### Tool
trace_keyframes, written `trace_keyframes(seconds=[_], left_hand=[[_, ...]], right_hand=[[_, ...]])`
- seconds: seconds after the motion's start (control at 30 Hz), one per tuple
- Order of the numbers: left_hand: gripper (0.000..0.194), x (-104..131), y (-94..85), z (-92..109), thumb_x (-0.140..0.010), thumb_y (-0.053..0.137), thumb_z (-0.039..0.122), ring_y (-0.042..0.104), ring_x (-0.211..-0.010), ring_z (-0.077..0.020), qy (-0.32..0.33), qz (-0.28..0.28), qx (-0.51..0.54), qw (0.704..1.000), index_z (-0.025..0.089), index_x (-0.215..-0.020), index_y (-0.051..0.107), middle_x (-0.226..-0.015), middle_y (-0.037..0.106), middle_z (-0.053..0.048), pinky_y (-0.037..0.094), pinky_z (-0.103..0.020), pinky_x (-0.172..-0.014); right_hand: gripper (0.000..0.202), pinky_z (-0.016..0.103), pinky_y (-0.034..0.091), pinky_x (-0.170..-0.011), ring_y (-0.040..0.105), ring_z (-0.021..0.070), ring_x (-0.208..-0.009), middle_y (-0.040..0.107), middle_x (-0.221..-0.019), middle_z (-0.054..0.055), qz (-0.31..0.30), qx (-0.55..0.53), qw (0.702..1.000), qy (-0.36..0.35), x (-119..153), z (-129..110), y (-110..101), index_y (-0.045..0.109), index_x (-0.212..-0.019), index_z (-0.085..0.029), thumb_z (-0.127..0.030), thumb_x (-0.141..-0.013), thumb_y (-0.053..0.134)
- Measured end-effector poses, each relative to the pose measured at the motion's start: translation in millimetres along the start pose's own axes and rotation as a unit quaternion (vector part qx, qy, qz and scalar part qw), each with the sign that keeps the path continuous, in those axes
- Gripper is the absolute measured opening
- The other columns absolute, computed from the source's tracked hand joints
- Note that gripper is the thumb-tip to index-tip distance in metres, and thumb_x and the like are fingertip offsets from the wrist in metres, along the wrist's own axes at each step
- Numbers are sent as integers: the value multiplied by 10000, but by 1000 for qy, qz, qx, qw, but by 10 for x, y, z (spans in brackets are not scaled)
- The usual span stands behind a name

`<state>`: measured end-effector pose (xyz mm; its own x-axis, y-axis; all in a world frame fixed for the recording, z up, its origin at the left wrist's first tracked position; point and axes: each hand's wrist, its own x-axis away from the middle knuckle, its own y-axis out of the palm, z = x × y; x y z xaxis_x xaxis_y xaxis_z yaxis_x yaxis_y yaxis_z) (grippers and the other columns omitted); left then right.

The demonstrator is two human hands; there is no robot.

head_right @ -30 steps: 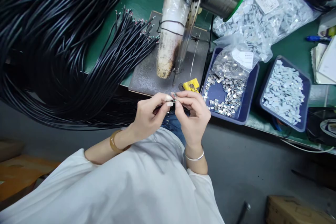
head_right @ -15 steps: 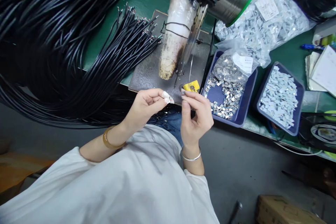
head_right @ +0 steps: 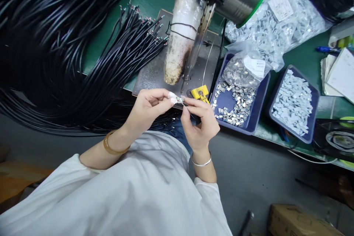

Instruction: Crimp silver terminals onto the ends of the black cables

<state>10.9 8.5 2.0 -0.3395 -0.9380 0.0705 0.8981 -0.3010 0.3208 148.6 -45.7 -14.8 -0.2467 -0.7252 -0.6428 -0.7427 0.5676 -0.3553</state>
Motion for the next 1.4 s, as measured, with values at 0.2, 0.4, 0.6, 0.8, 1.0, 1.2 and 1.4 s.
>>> trace_keyframes(seconds=[0.2, 0.4, 0.6, 0.8, 1.0, 1.2, 1.4], left_hand=[[90, -22, 31, -39, -755, 719, 181, 527, -562, -68, 12, 30, -37, 999, 120, -690, 702, -631, 643, 1, 441, -172, -534], [73, -52, 64, -25, -743, 722, 174, 534, -573, -72, 33, 62, -66, 995, 118, -696, 710, -632, 642, -1, 440, -161, -519], [87, -52, 67, 24, -778, 708, 174, 426, -508, -61, 51, 69, -106, 991, 133, -702, 724, -550, 546, 23, 323, -169, -447], [104, -50, 58, 51, -771, 705, 174, 392, -499, -55, 57, 64, -114, 990, 127, -682, 729, -555, 546, 20, 287, -177, -438], [100, -72, 53, 48, -742, 693, 150, 306, -476, -33, 46, 50, -110, 992, 116, -649, 675, -526, 430, 55, 230, -162, -410], [86, -54, 70, 64, -762, 684, 161, 215, -461, -29, 64, 39, -118, 990, 126, -686, 669, -510, 360, 76, 169, -173, -396], [98, -50, 59, 30, -765, 664, 169, 217, -460, -33, 57, 37, -119, 991, 129, -679, 641, -507, 343, 76, 154, -179, -399]], right_hand=[[184, 338, 619, -781, 754, 171, -873, 779, -994, 10, -1, 90, 992, -93, -13, 66, 20, 638, -930, -249, -105, -842, 711], [204, 341, 622, -791, 749, 175, -909, 775, -1023, 21, 7, 103, 989, -103, -48, 95, 49, 632, -952, -245, -90, -840, 703], [208, 374, 636, -796, 741, 193, -922, 762, -1051, 22, 3, 106, 989, -100, -97, 60, 56, 652, -981, -260, -111, -848, 707], [214, 350, 642, -790, 735, 183, -927, 757, -1049, 26, 4, 103, 990, -99, -95, 42, 49, 648, -960, -253, -102, -828, 724], [183, 345, 629, -800, 740, 178, -894, 761, -1002, 9, -11, 117, 989, -91, -87, 64, 36, 657, -965, -264, -127, -854, 708], [208, 349, 643, -787, 740, 182, -882, 755, -991, 3, 3, 133, 987, -93, -124, -8, 28, 687, -945, -273, -116, -822, 746], [235, 300, 648, -737, 738, 162, -879, 760, -1032, 25, 10, 108, 989, -97, -55, 16, 38, 629, -926, -243, -77, -797, 733]])
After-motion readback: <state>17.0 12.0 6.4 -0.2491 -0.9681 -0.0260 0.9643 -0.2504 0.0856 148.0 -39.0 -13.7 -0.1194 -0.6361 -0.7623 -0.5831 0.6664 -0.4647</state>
